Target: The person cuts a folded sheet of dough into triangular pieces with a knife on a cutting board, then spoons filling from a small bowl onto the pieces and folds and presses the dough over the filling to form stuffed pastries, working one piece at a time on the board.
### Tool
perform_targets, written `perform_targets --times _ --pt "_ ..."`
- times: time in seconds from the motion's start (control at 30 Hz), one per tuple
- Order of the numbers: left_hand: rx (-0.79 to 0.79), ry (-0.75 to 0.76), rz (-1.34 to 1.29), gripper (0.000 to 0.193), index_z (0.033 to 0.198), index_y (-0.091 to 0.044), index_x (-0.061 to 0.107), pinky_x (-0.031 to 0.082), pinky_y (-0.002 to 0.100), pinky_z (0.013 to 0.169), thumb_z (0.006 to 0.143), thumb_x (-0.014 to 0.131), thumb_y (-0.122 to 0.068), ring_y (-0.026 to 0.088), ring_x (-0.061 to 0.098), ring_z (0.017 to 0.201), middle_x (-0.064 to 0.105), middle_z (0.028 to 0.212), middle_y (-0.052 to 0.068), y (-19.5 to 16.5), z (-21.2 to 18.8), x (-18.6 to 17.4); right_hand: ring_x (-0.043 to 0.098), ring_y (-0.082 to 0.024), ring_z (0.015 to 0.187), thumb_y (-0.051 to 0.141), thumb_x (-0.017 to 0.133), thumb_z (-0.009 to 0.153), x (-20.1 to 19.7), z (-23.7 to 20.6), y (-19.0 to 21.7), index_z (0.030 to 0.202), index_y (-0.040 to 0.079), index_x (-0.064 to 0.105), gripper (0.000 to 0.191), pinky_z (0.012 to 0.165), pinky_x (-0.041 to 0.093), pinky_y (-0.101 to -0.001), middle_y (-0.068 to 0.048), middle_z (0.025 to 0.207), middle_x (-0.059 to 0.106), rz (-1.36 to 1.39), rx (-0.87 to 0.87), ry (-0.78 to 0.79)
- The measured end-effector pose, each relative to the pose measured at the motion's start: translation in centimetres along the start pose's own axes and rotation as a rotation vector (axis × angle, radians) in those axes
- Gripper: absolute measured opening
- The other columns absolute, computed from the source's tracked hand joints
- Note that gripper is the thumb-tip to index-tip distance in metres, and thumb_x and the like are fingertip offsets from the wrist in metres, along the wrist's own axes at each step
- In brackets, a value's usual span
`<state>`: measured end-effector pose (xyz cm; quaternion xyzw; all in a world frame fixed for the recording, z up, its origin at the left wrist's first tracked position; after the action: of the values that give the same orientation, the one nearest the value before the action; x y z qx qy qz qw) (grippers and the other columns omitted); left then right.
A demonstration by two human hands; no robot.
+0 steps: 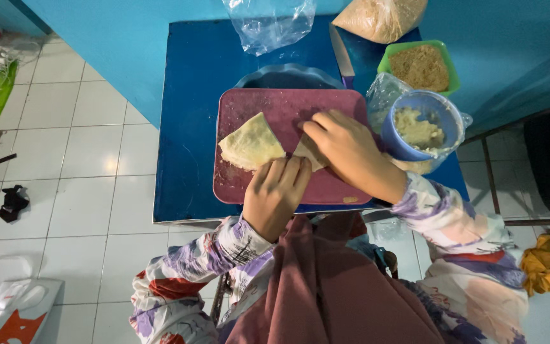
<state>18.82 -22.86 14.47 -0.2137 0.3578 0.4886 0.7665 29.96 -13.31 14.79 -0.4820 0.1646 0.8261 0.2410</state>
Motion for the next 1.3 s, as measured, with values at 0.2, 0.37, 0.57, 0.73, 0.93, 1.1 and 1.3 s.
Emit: perform_targets --times 0.2,0.37,0.57,0.73,0.93,1.1,1.3 --pt "-0.016 -0.027 -0.009 0.034 0.115 -0.003 0.067 0.053 0.033 0.090 0.083 0.062 -0.014 0.020 0.063 0.104 0.064 0.110 0.005 0.1 -0.2 0.0 0.064 -0.034 0.092 0.007 0.067 0.082 1.2 0.5 -0.9 0.103 0.007 0.062 0.021 0.070 0.053 -0.0451 -0.010 0.096 0.059 0.036 0.074 0.056" --pt "-0.044 -0.033 0.048 0.032 0.114 -0.004 0.067 0.053 0.033 0.088 0.083 0.062 -0.013 0.020 0.063 0.105 0.063 0.109 0.005 0.0 -0.2 0.2 0.063 -0.035 0.092 0.006 0.070 0.084 1.4 1.0 -1.3 0.103 0.004 0.058 0.022 0.069 0.053 -0.0454 -0.013 0.096 0.057 0.046 0.042 0.054" --pt "-0.066 -0.028 0.093 0.032 0.115 -0.003 0.068 0.054 0.032 0.090 0.085 0.062 -0.012 0.019 0.063 0.106 0.063 0.111 0.004 -0.2 -0.1 0.2 0.063 -0.034 0.093 0.003 0.067 0.070 1.5 1.0 -0.2 0.098 0.004 0.056 0.030 0.075 0.054 -0.0423 -0.013 0.097 0.057 -0.128 -0.021 0.012" --pt "-0.025 -0.042 0.053 0.041 0.121 -0.002 0.068 0.053 0.032 0.091 0.082 0.062 -0.012 0.021 0.063 0.108 0.067 0.122 0.007 -0.6 0.0 0.2 0.065 -0.028 0.096 0.004 0.074 0.080 -0.8 0.8 1.1 0.106 0.004 0.063 0.028 0.078 0.056 -0.0384 -0.009 0.104 0.061 -0.171 0.041 -0.021" --pt "0.060 -0.032 -0.057 0.040 0.121 0.000 0.067 0.053 0.036 0.102 0.084 0.061 -0.013 0.023 0.064 0.113 0.066 0.119 0.009 -1.0 -0.1 0.4 0.064 -0.028 0.107 0.005 0.067 0.098 -10.6 -3.8 1.3 0.123 0.011 0.067 0.026 0.093 0.052 -0.0433 -0.006 0.104 0.071 -0.154 0.189 -0.219" --pt "0.066 -0.030 -0.106 0.038 0.122 0.001 0.066 0.052 0.036 0.104 0.086 0.061 -0.012 0.023 0.063 0.115 0.066 0.120 0.010 -0.7 -0.1 0.3 0.060 -0.036 0.106 0.035 0.074 0.093 -12.9 -4.8 -2.7 0.125 -0.002 0.059 0.051 0.088 0.043 -0.0495 -0.015 0.108 0.074 -0.271 0.301 0.000" --pt "0.073 -0.009 -0.129 0.039 0.120 0.002 0.067 0.052 0.036 0.102 0.084 0.061 -0.012 0.024 0.063 0.112 0.065 0.119 0.010 -0.7 0.0 0.2 0.059 -0.036 0.116 0.043 0.076 0.090 -9.9 -6.5 -4.2 0.139 0.001 0.056 0.067 0.097 0.042 -0.0485 -0.012 0.113 0.074 -0.258 0.353 0.059"
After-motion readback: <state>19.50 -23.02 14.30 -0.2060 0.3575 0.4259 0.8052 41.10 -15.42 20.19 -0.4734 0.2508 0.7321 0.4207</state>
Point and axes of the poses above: each hand's wrist, its own z-axis towards the middle knuckle, its own x-axis out of the palm, y = z × x, the point moved 6 cm from there along z, towards the middle knuckle
